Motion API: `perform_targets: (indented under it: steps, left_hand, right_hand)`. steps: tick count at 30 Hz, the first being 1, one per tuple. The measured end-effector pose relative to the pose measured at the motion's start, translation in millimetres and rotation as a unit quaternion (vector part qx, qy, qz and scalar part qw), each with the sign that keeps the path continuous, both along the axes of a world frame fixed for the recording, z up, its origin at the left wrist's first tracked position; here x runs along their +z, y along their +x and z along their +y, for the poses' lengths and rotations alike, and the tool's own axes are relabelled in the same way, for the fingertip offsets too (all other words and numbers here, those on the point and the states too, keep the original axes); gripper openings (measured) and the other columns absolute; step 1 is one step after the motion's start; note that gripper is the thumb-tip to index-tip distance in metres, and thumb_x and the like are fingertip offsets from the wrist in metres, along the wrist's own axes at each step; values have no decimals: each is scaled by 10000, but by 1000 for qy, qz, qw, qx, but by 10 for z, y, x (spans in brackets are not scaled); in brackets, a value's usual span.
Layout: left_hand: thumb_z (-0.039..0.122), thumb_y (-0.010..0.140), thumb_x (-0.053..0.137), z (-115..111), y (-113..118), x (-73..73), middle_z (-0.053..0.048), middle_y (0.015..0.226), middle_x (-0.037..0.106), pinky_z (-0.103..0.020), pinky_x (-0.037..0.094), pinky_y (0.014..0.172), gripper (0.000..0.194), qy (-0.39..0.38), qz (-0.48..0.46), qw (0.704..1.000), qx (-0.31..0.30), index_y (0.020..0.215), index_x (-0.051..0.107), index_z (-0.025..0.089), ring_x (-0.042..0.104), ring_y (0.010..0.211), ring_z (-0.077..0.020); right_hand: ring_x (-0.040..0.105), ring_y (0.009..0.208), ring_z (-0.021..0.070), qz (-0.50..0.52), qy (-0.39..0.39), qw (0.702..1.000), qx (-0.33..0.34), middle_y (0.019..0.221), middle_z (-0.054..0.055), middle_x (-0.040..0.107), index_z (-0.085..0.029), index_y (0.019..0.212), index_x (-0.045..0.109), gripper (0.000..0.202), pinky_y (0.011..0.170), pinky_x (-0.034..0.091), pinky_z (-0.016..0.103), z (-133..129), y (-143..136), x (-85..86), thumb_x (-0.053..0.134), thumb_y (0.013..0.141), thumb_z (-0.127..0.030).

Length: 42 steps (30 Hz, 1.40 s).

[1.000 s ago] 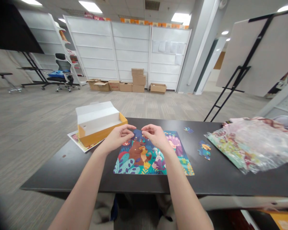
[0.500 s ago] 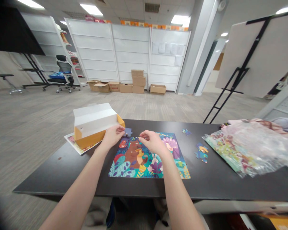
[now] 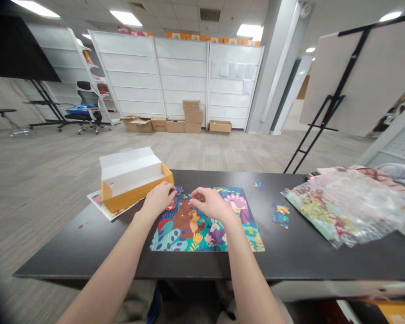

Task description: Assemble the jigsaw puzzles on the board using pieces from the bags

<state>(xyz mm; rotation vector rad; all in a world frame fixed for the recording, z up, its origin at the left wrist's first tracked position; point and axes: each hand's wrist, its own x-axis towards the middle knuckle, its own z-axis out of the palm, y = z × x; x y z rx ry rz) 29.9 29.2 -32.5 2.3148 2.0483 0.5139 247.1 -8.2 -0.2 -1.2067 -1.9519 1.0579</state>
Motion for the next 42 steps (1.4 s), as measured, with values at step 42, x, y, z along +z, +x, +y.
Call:
perform_targets:
  steps: [42]
  left_hand:
    - [193, 944, 409, -141, -29, -131, -150, 1384, 570, -433, 457, 1039, 473, -66, 70, 991, -97, 1382, 587, 185, 571, 1223, -308]
  right_hand:
    - [684, 773, 165, -109, 81, 990, -24, 837, 36, 745, -189, 934, 713, 105, 729, 518, 281, -64, 269, 71, 636, 886, -243]
